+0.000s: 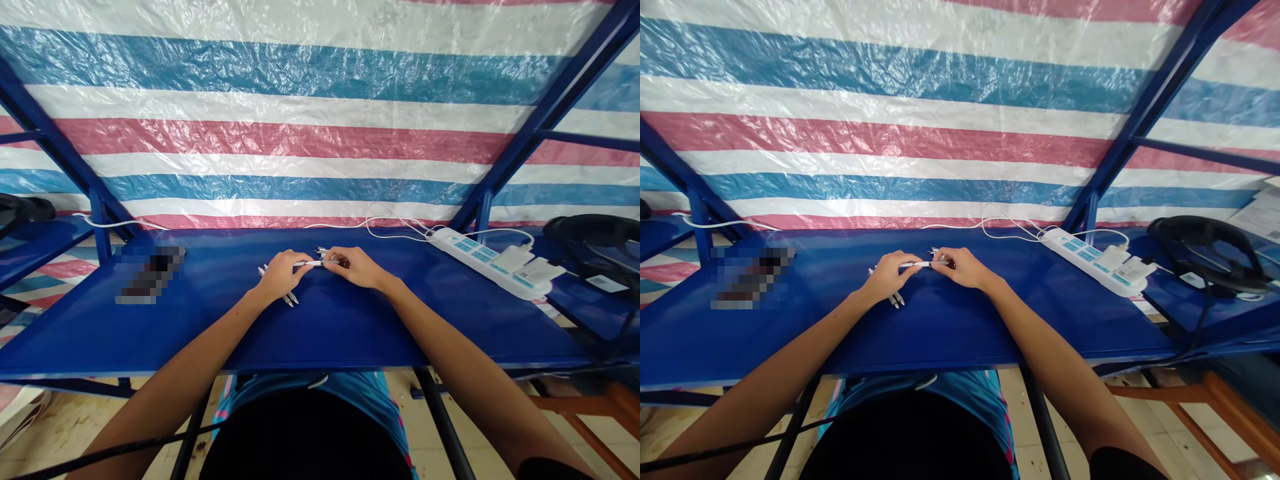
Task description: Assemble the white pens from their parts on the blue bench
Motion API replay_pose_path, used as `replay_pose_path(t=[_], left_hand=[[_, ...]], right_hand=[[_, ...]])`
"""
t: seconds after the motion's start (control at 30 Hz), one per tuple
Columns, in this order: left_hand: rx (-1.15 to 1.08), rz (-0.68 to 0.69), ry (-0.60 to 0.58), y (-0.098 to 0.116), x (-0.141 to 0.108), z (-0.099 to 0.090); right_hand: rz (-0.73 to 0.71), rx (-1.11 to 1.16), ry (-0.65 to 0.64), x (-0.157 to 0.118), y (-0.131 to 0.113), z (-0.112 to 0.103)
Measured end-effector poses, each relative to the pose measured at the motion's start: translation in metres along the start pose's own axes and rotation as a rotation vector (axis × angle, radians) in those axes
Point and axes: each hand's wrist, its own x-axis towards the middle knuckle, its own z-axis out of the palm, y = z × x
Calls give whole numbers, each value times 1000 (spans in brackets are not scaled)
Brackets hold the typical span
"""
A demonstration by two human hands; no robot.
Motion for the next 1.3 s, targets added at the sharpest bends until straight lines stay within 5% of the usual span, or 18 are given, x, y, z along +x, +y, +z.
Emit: replay_pose_path(t=[1.03, 1.3], left_hand=[[-3, -12, -20, -1, 0, 0], [20, -40, -46, 1, 0, 0]], right_hand=[[-2, -27, -92, 1, 0, -2], [-2, -12, -12, 0, 4, 1]])
